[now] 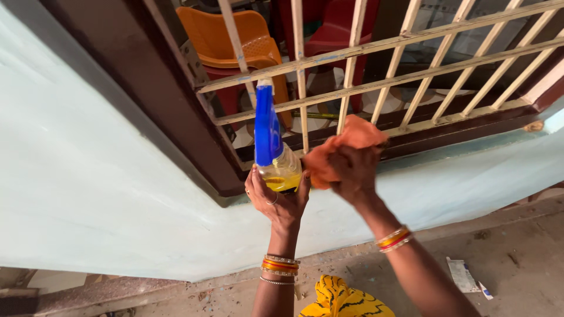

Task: The person sprays a cleaning solution onto a metal window grille and wipes it with a cloth. The person repeatedly sprays and wipes different sections of the grille throughout the clip.

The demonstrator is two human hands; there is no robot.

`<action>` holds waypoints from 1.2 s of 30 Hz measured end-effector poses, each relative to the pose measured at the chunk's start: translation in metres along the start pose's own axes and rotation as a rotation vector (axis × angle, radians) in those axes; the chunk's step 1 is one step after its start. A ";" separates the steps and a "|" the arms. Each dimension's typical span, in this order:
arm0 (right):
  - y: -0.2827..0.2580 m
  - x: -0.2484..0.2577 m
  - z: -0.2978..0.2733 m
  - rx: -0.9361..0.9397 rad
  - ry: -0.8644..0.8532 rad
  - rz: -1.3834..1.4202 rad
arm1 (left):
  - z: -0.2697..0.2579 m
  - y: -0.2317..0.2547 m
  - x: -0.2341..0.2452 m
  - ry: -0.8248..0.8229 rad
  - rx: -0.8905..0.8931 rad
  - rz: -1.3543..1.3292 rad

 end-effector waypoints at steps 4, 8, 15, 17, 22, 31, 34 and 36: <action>0.069 0.050 -0.001 0.012 0.135 -0.020 | -0.003 0.012 -0.006 -0.005 -0.002 -0.012; 0.090 0.063 -0.007 -0.159 0.209 -0.087 | -0.006 0.026 -0.018 0.013 -0.002 -0.004; 0.042 0.015 -0.009 -0.104 0.008 -0.026 | -0.010 0.059 -0.059 -0.029 0.030 0.009; 0.056 0.017 -0.010 -0.021 -0.030 -0.017 | -0.010 0.063 -0.062 -0.019 0.029 0.052; 0.136 0.061 -0.017 0.060 0.137 0.036 | -0.006 0.071 -0.066 0.027 0.014 0.072; 0.144 0.060 -0.029 -0.133 0.217 -0.051 | -0.013 0.098 -0.090 0.010 0.016 0.082; 0.118 0.041 -0.024 -0.107 0.082 -0.056 | -0.016 0.113 -0.103 -0.009 0.014 0.062; 0.119 0.043 -0.022 -0.055 0.034 -0.050 | -0.021 0.122 -0.109 -0.004 0.009 0.061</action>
Point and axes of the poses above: each hand's wrist, its own z-axis towards the middle knuckle, its own x-axis out of the back of the hand, y = z × x, the point moved 5 cm from there along z, towards the middle knuckle, and after that the axes turned 7 degrees about -y, right-handed, at the moved point
